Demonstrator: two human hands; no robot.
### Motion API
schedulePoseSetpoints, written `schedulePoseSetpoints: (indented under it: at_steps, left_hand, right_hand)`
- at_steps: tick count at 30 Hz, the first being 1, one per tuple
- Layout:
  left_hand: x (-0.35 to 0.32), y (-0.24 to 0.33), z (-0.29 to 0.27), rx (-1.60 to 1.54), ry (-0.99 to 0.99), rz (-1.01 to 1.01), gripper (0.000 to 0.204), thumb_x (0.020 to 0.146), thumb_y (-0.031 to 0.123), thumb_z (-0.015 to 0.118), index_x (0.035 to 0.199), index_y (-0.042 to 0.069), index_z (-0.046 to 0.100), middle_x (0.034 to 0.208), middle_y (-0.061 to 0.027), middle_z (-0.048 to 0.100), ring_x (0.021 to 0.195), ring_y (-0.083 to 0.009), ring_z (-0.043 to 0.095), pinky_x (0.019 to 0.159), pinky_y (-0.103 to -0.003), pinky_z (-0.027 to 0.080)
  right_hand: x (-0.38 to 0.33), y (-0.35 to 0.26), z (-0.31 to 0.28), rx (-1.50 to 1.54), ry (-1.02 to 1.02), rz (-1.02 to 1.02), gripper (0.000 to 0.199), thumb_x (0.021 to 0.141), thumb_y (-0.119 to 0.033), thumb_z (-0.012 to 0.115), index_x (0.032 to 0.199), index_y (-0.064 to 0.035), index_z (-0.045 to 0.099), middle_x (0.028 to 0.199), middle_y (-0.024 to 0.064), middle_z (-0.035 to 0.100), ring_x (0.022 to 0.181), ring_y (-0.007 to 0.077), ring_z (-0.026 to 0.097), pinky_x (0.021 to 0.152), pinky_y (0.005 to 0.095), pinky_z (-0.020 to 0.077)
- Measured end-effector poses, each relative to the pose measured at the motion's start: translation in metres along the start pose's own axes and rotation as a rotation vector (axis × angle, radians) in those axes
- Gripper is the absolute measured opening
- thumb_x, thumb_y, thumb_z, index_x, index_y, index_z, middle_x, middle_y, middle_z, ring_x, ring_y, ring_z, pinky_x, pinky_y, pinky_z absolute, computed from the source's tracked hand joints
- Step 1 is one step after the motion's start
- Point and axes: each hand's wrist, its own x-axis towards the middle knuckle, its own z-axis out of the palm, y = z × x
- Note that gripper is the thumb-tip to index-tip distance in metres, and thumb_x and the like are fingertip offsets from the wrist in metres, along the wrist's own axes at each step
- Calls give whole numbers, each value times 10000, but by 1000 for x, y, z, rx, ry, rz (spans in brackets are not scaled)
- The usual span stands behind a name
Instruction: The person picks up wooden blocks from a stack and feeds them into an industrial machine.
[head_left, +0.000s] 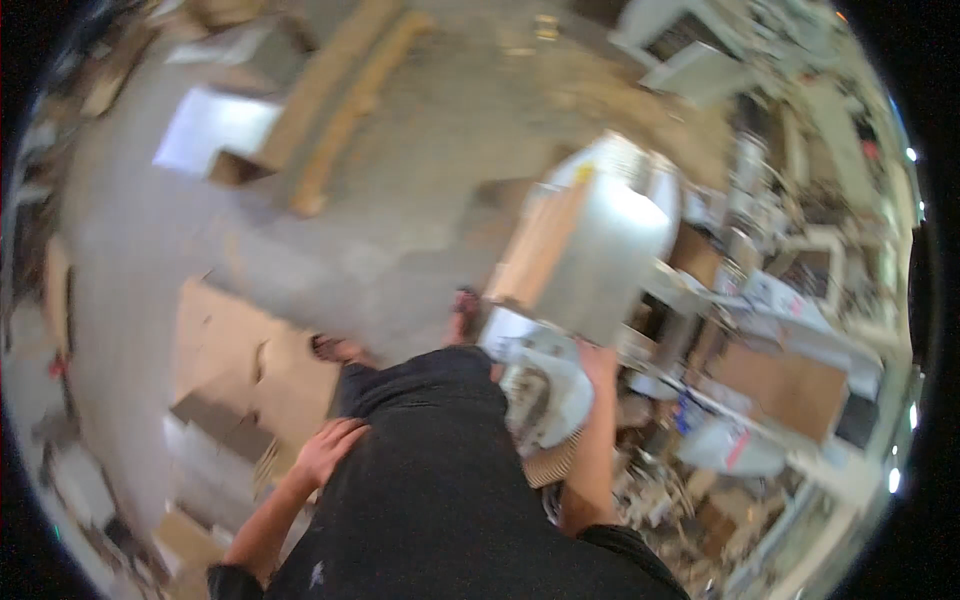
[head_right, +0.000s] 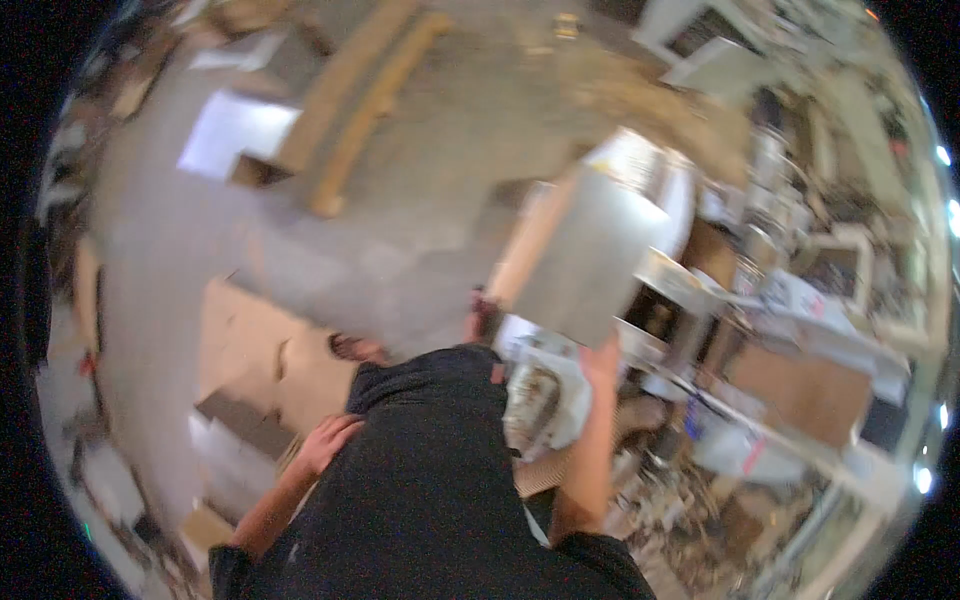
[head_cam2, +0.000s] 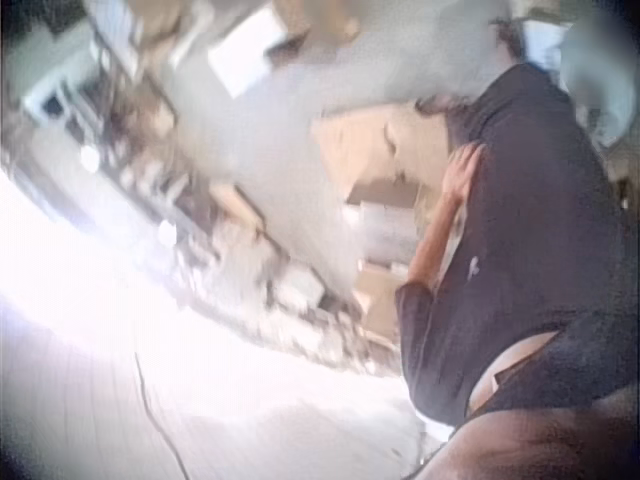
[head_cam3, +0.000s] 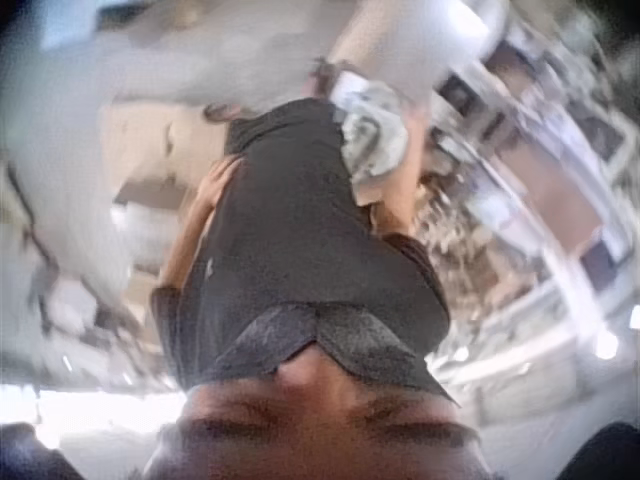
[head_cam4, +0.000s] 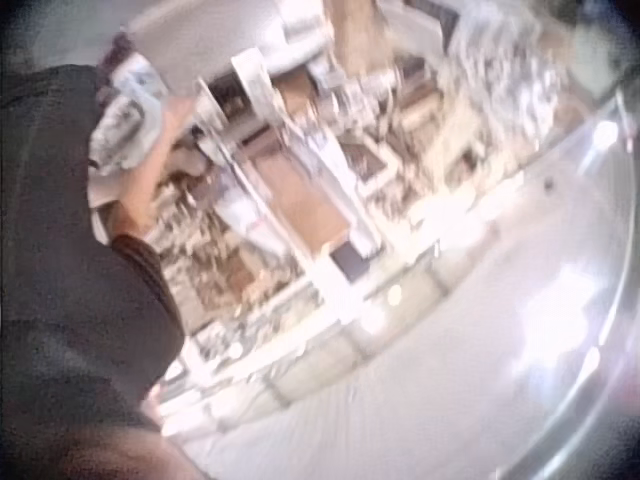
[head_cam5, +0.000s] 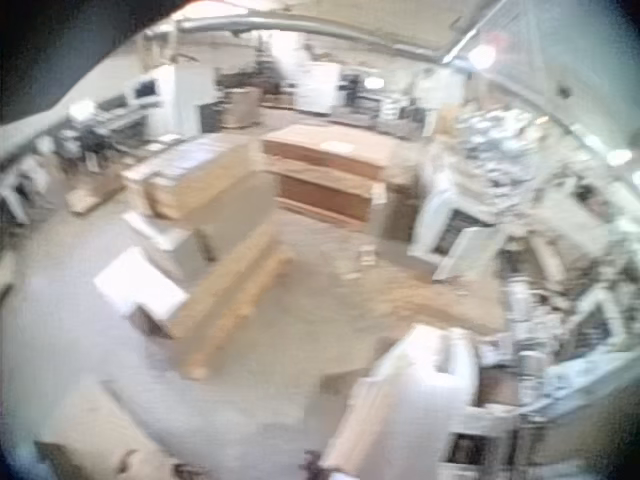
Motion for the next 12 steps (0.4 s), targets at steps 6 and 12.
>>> schedulePoseSetpoints:
  at_steps: [6,12]
  left_hand:
    - [17,-23,30,-68,116,44,425,779,230,496,1150,22,511,1168,-167,523,1046,-344,515,892,-416,421]
    - [45,1,32,-35,102,124,491,772,303,486,1168,12,488,1187,-162,511,1055,-340,506,917,-426,393]
  right_hand:
    - [36,5,-92,-310,432,218,454,772,-223,660,1124,28,521,1174,209,510,1046,372,519,866,441,432]
    - [92,14,-136,-415,75,780,582,764,-310,657,1245,-38,474,1277,194,467,1167,351,459,959,430,381]
